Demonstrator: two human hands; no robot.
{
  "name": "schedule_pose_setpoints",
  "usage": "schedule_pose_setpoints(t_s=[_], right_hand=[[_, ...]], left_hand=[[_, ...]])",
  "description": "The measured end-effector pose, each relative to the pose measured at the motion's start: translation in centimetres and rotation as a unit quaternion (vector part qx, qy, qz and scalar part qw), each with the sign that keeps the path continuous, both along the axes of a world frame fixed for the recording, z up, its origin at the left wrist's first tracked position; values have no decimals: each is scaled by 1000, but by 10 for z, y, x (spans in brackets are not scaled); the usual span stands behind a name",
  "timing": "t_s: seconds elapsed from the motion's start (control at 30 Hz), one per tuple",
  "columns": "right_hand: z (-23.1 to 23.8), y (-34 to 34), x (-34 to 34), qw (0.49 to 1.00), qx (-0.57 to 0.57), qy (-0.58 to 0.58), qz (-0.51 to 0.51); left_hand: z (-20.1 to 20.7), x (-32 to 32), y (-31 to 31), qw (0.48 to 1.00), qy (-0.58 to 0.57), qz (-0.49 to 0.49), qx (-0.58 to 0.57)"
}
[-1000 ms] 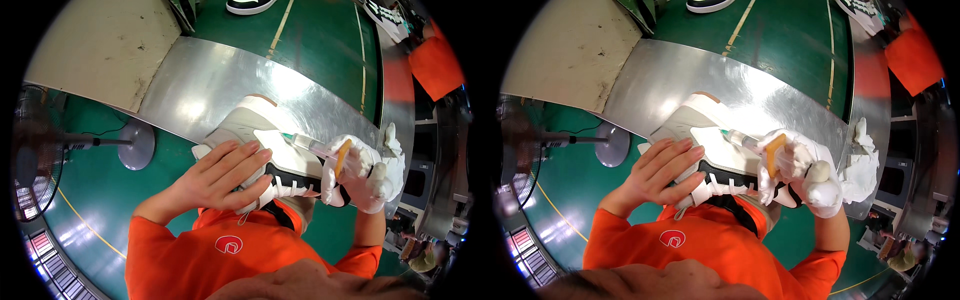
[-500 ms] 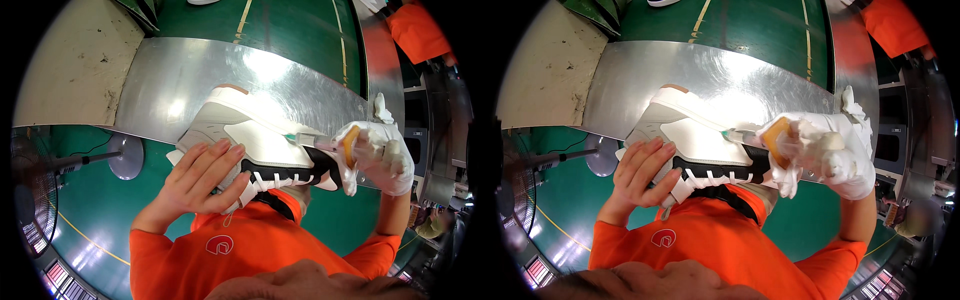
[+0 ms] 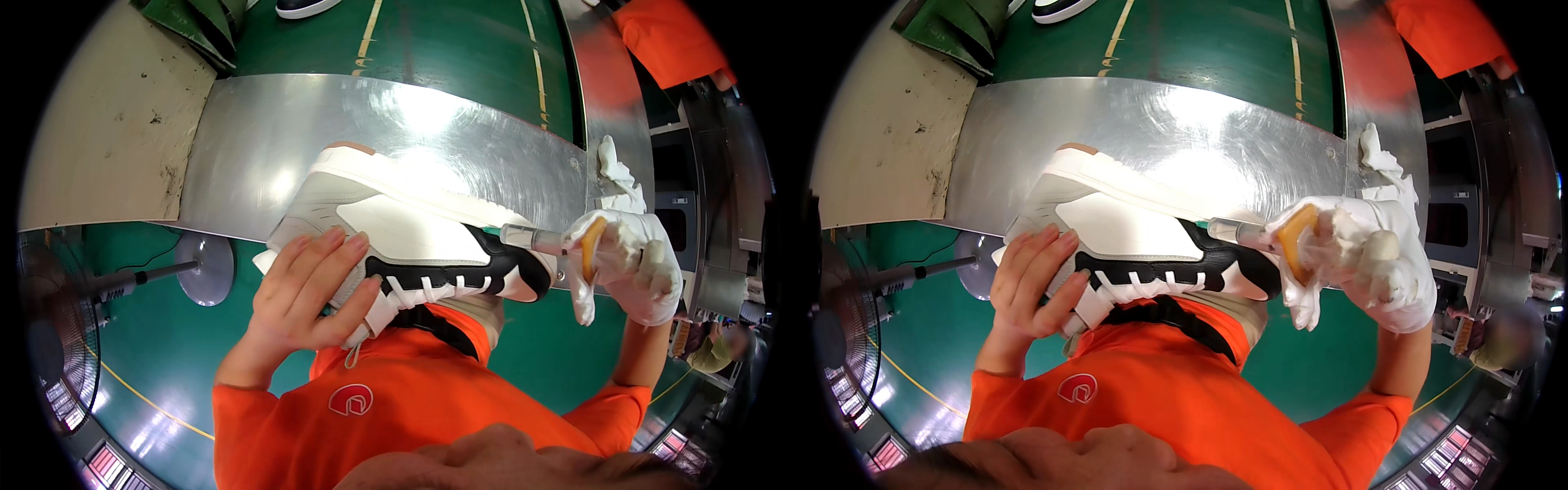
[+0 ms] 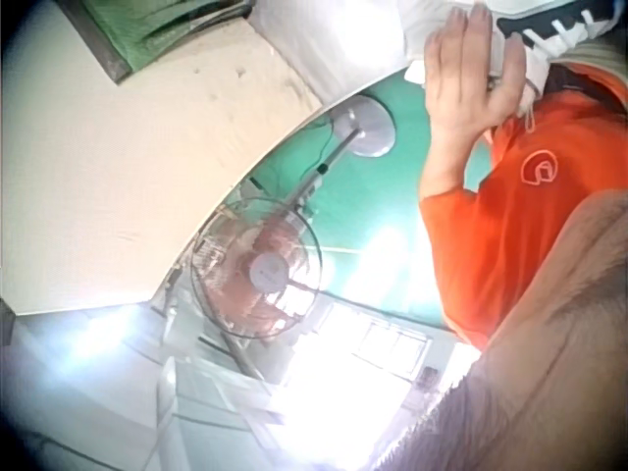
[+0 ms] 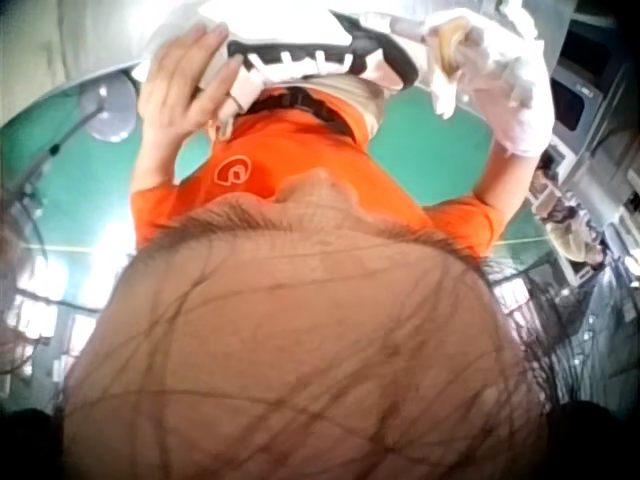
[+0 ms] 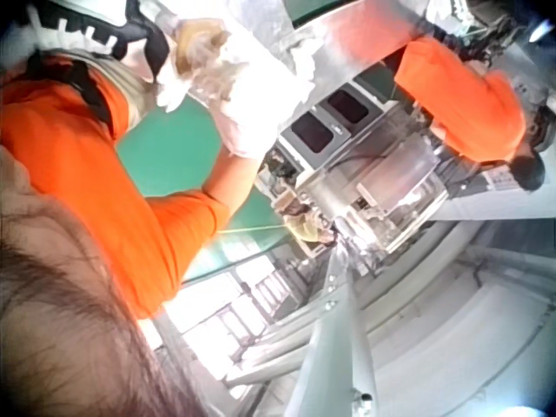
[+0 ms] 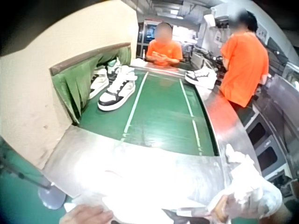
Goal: The person applies glue to the sole and upper edges of several white and black high-top sneakers using a syringe. They handle each shoe one at a time, rotating it to cover different areas, and place the finished shoes on a metal table.
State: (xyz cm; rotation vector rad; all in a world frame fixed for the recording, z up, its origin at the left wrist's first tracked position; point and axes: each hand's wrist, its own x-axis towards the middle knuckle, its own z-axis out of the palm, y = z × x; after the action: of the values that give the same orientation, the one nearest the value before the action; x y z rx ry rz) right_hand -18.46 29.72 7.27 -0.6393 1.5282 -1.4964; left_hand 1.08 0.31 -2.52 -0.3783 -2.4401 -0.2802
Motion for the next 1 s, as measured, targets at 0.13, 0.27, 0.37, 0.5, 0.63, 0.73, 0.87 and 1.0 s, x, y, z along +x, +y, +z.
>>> schedule_pose_setpoints(t_s=[0.13, 0.27, 0.37, 0.5, 0.63, 0.73, 0.87, 1.0], right_hand=[[-9, 20, 4, 999, -34, -21, -36], [-25, 40, 18, 980, -110, -54, -156], [-49, 74, 12, 986, -125, -9, -111], [-59, 87, 16, 980, -164, -30, -111], [-70, 93, 18, 970, -209, -59, -106], [-83, 100, 21, 962, -236, -77, -113], [-108, 119, 28, 952, -216, -98, -194], [-133, 113, 50, 872, -321, -158, -334]], left_hand=[[1, -1, 8, 999, 8, 30, -10], [5, 1, 12, 999, -6, 46, -28], [7, 3, 21, 997, -9, 61, -34], [8, 3, 28, 997, -13, 66, -42], [14, -1, 30, 996, -20, 65, -50], [18, -7, 28, 996, -33, 57, -60], [30, -15, 31, 994, -58, 61, -67], [46, -31, 37, 993, -90, 51, -59]])
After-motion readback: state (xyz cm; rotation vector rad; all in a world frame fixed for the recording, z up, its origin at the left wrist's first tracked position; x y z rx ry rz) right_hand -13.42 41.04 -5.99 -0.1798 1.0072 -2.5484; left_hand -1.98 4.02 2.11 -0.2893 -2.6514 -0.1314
